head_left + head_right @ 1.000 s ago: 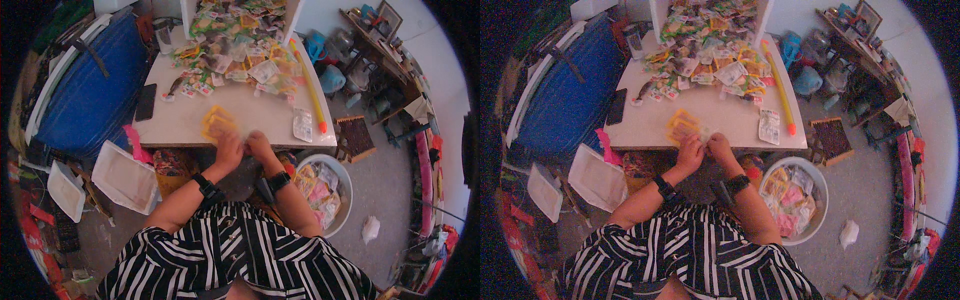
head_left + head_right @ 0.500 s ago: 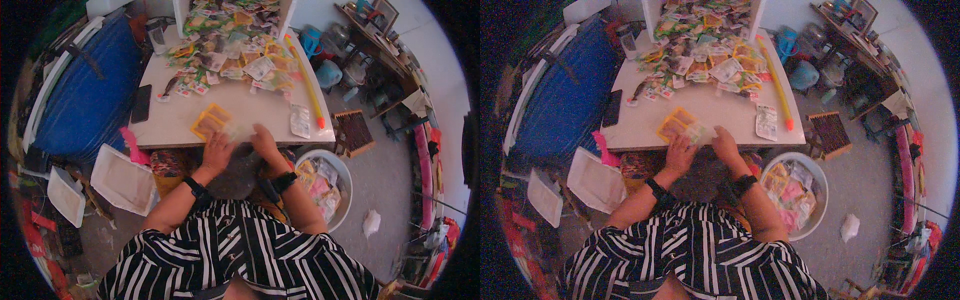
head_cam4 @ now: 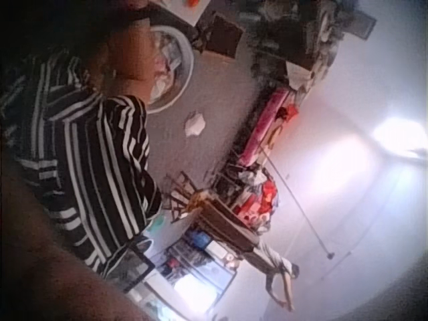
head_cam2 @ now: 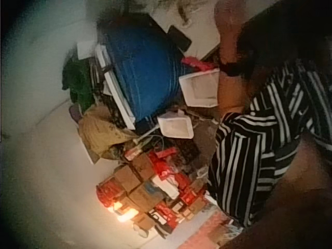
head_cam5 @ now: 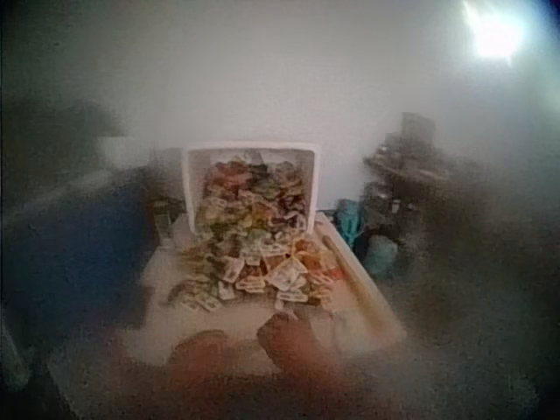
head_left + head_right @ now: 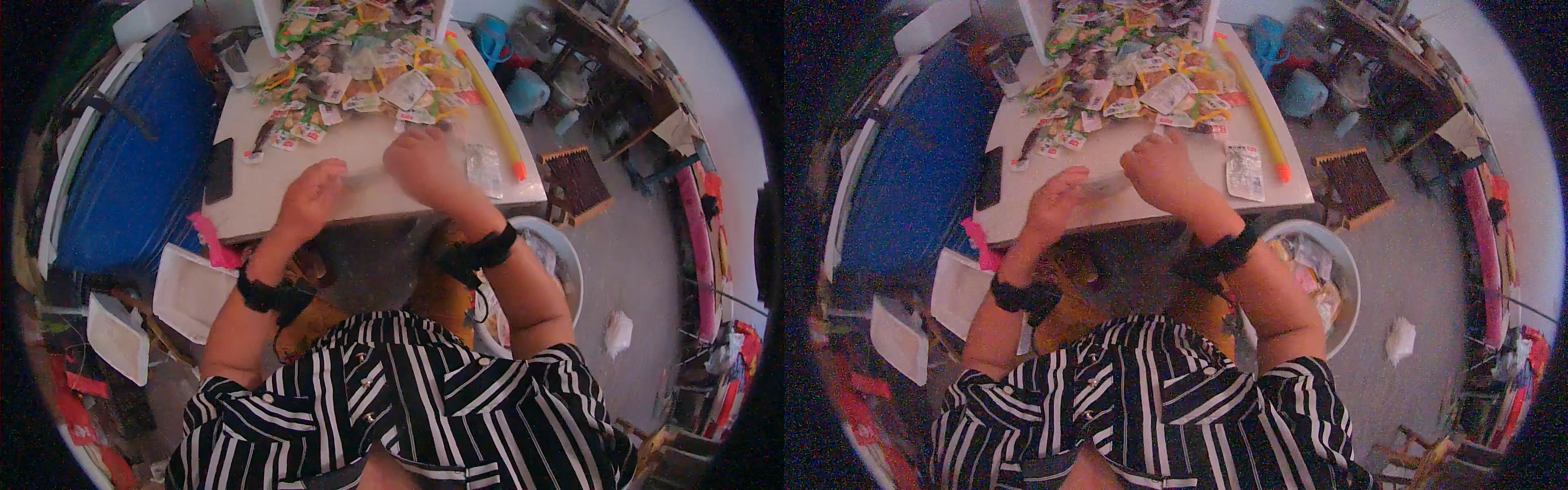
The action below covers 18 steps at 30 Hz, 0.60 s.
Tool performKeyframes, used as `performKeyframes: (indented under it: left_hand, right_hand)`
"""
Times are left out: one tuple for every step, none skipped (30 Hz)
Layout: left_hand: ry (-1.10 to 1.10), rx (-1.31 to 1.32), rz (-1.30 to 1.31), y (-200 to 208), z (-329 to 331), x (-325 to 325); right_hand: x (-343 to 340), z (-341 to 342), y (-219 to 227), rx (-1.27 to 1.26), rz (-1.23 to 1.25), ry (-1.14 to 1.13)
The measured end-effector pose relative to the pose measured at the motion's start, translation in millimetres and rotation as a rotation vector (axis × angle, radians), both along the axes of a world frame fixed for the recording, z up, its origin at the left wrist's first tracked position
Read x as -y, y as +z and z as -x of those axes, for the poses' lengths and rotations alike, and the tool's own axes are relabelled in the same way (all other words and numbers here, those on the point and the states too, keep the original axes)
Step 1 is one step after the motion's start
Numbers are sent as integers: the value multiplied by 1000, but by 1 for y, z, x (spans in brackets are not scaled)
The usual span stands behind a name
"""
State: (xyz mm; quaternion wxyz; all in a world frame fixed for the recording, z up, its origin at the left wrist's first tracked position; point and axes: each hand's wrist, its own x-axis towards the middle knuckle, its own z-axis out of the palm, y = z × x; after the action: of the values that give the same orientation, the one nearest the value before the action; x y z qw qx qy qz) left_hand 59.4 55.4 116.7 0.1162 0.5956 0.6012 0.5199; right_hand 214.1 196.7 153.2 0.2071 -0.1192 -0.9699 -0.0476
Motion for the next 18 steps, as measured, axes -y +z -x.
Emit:
performKeyframes:
  left_hand:
    - [-52,196,98,13,-2,3]
    - [-126,393,166,25,-5,5]
    - [-155,417,205,35,-10,5]
    - [-207,444,214,44,-16,6]
    - [-250,475,239,50,-22,7]
    - [-264,493,278,54,-31,9]
    - [-300,488,296,57,-38,10]
    - [-324,492,336,59,-46,11]
    - [-322,499,413,59,-52,14]
    - [-381,607,497,59,-56,19]
    - [-433,613,515,56,-60,20]
    - [-481,618,532,52,-59,21]
    - [-527,634,537,47,-56,22]
    - [-530,603,527,39,-53,20]
    - [-530,587,506,26,-50,17]
    - [-524,577,489,12,-46,15]
    - [-503,573,522,-4,-41,15]
    - [-474,574,559,-21,-34,15]
  right_hand:
    - [2,-4,13,82,35,-5]
    - [5,-9,25,133,61,5]
    - [7,-15,36,180,79,18]
    - [10,-23,44,158,178,69]
    - [15,-32,50,131,272,120]
    - [19,-42,54,140,375,132]
    - [21,-52,56,147,395,161]
    - [23,-64,57,194,425,152]
    - [25,-75,56,238,458,144]
    - [25,-88,57,253,503,118]
    - [23,-105,59,266,544,96]
    - [21,-121,59,237,576,114]
    - [21,-139,60,223,604,36]
    - [19,-159,61,168,617,-3]
    - [18,-178,62,127,642,-60]
    - [17,-198,62,114,668,-124]
    - [16,-217,60,112,709,-209]
    - [15,-235,56,111,753,-301]
